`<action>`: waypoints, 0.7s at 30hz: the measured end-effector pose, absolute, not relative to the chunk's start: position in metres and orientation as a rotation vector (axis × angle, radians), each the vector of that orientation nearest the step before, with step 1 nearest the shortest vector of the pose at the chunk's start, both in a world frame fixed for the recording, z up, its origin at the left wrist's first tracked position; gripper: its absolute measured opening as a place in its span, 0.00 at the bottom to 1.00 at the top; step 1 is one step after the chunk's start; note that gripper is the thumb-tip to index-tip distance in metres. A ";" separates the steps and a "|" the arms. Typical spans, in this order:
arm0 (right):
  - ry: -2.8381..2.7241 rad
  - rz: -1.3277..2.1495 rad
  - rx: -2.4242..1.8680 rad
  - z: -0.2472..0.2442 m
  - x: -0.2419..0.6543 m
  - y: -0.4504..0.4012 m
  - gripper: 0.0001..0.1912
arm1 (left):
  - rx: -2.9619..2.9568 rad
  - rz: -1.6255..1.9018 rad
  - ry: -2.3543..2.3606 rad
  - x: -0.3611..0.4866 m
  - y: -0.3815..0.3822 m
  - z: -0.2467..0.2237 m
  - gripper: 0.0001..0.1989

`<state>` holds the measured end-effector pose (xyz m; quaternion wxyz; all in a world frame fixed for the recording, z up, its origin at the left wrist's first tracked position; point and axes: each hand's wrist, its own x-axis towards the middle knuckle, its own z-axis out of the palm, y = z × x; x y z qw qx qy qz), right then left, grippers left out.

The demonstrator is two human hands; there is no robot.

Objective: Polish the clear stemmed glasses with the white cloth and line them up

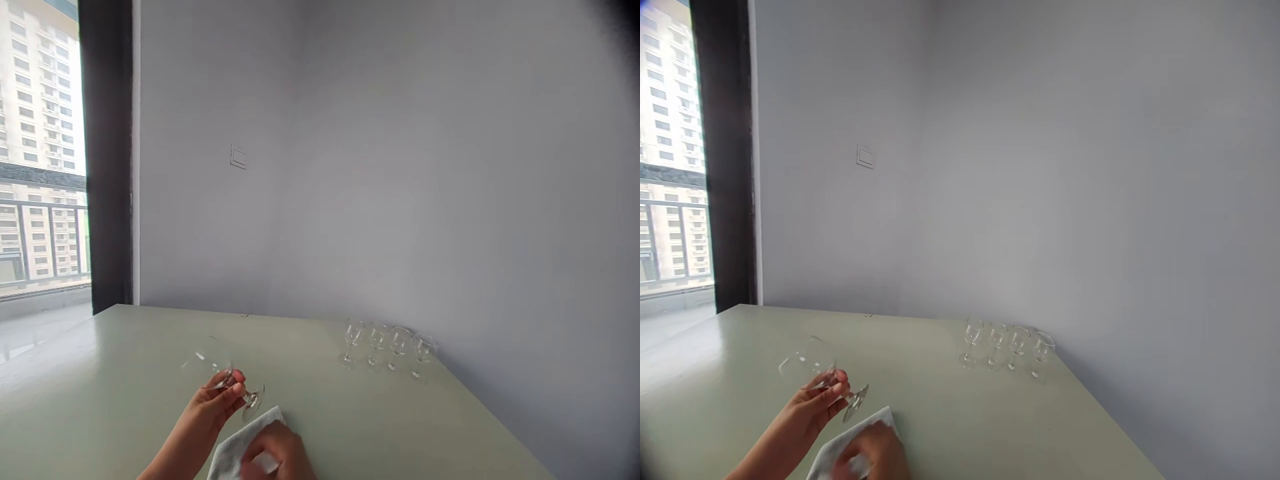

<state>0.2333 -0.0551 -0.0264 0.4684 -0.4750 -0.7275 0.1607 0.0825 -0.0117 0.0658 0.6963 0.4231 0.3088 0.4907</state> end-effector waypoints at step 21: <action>-1.737 0.438 -1.475 0.021 0.267 -0.055 0.07 | 1.604 1.044 0.939 0.117 -0.025 0.014 0.22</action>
